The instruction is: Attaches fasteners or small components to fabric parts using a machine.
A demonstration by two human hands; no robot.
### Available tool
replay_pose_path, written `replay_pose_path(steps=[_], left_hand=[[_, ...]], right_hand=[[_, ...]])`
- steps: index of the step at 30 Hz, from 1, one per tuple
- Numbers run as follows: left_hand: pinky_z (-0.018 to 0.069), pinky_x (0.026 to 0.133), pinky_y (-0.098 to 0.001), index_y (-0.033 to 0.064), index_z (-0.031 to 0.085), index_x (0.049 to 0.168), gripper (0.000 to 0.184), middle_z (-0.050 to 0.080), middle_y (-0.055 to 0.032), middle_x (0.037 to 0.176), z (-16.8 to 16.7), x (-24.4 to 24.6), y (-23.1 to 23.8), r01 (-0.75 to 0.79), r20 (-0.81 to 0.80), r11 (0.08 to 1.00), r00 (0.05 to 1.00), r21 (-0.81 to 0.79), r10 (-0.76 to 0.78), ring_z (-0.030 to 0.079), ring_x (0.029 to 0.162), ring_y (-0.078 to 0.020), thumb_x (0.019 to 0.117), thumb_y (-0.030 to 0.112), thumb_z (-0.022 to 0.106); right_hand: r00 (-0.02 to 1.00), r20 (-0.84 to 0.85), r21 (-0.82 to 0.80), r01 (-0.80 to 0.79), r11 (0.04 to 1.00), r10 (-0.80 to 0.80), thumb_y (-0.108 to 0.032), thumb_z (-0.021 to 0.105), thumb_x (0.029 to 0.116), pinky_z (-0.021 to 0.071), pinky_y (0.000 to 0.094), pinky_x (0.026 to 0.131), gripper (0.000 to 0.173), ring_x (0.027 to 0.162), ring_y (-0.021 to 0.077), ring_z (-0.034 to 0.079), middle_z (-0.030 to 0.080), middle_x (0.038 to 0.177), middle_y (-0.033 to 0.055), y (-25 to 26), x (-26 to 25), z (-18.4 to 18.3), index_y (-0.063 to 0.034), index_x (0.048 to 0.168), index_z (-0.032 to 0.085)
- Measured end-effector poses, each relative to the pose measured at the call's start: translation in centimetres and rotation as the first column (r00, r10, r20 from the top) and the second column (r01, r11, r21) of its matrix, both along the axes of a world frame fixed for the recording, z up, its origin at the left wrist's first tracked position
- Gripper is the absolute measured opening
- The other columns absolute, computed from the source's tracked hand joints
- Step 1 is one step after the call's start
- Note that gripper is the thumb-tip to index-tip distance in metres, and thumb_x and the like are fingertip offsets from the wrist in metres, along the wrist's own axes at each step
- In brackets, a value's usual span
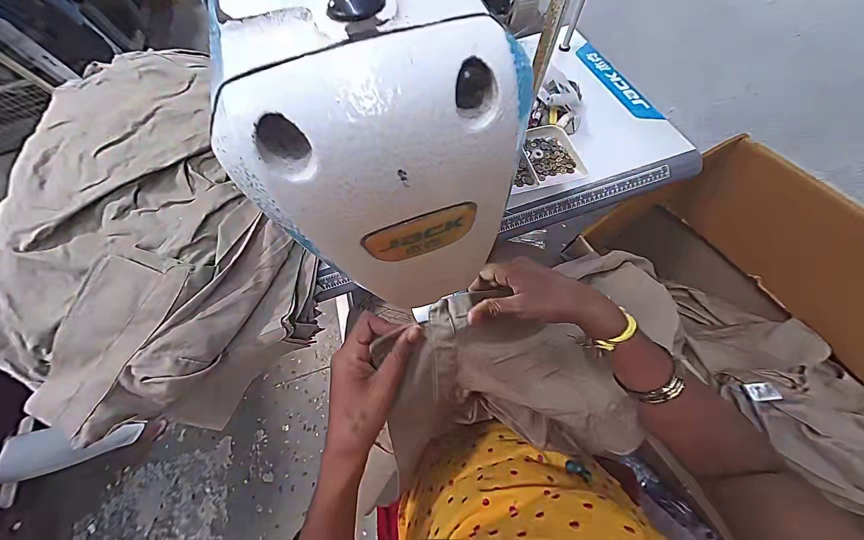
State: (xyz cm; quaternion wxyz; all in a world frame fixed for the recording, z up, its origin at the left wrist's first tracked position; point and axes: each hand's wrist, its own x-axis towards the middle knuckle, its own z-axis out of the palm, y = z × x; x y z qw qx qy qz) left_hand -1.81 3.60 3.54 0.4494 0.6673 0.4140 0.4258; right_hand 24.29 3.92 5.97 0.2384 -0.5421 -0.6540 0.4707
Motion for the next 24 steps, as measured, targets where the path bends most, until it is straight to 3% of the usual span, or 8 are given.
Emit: replay_pose_path(steps=[2,6,11,13,15,17,21,24], left_hand=[[0.0552,0.065,-0.0168,0.0071,0.057,0.092,0.010,0.064,0.0055,0.080,0.2,0.8,0.8,-0.052,0.097,0.986,0.993,-0.156,0.067,0.063,0.069,-0.0004,0.0934,0.007,0.067],[0.0584,0.072,-0.0191,0.0022,0.058,0.103,0.009,0.069,0.0012,0.084,0.6,2.3,2.1,-0.088,0.123,0.962,0.985,-0.259,0.123,0.068,0.076,-0.0030,0.0952,0.001,0.063],[0.0573,0.068,-0.0179,0.0040,0.057,0.100,0.007,0.067,0.0027,0.081,0.3,2.5,2.0,-0.087,0.131,0.958,0.983,-0.273,0.127,0.067,0.072,-0.0018,0.0961,0.001,0.062],[0.0566,0.068,-0.0163,0.0052,0.056,0.100,0.007,0.066,0.0043,0.082,0.1,2.5,2.0,-0.080,0.123,0.962,0.986,-0.259,0.115,0.065,0.073,-0.0001,0.0958,0.003,0.061],[0.0559,0.068,-0.0158,0.0053,0.055,0.100,0.006,0.064,0.0047,0.082,-0.2,2.5,2.0,-0.070,0.115,0.966,0.988,-0.249,0.101,0.064,0.073,0.0005,0.0960,0.005,0.060],[0.0557,0.066,-0.0156,0.0053,0.054,0.100,0.006,0.064,0.0046,0.081,-0.3,2.5,2.0,-0.061,0.109,0.967,0.990,-0.248,0.091,0.064,0.071,0.0004,0.0964,0.006,0.059],[0.0554,0.067,-0.0146,0.0034,0.053,0.105,0.011,0.063,0.0045,0.082,-0.3,2.5,2.1,-0.076,0.083,0.969,0.992,-0.237,0.098,0.064,0.072,0.0018,0.0967,0.006,0.059],[0.0559,0.069,-0.0140,0.0031,0.054,0.108,0.014,0.064,0.0050,0.084,-0.4,2.4,1.9,-0.076,0.078,0.971,0.992,-0.228,0.096,0.065,0.075,0.0027,0.0961,0.007,0.060]], right_hand=[[0.995,0.041,0.036,0.088,0.995,-0.090,-0.030,0.065,0.1008,0.0369,0.0218,0.059,0.026,0.059,0.0000,0.044,0.050,0.066,-0.0079,0.0,-0.3,-0.2,-0.0090,0.086,0.068],[0.965,0.145,0.155,0.197,0.968,-0.220,-0.022,0.065,0.1015,0.0356,0.0300,0.052,0.027,0.052,0.0083,0.042,0.046,0.058,-0.0028,1.3,-0.6,0.1,-0.0087,0.078,0.065],[0.953,0.188,0.146,0.212,0.966,-0.238,-0.028,0.066,0.1013,0.0379,0.0324,0.054,0.025,0.054,0.0104,0.046,0.050,0.061,-0.0016,1.5,-0.7,0.1,-0.0104,0.084,0.069],[0.927,0.215,0.331,0.228,0.916,-0.308,-0.026,0.067,0.1000,0.0446,0.0378,0.057,0.024,0.060,0.0153,0.055,0.058,0.067,0.0021,2.1,0.5,-0.8,-0.0088,0.084,0.070],[0.832,0.329,0.598,0.182,0.780,-0.447,-0.025,0.068,0.0982,0.0552,0.0505,0.075,0.021,0.089,0.0299,0.068,0.070,0.093,0.0124,3.7,3.0,-2.0,-0.0059,0.098,0.076],[0.698,0.474,0.696,0.077,0.714,-0.537,-0.033,0.070,0.0963,0.0492,0.0567,0.088,0.033,0.109,0.0410,0.062,0.068,0.112,0.0191,6.1,5.6,-3.1,-0.0054,0.114,0.075],[0.569,0.623,0.686,-0.070,0.724,-0.536,-0.042,0.079,0.0867,0.0449,0.0580,0.084,0.053,0.109,0.0416,0.060,0.066,0.117,0.0194,9.7,7.2,-4.4,-0.0045,0.123,0.070],[0.544,0.665,0.662,-0.115,0.740,-0.511,-0.035,0.082,0.0858,0.0460,0.0621,0.087,0.053,0.115,0.0428,0.059,0.065,0.121,0.0199,10.8,6.8,-5.3,-0.0014,0.124,0.068]])
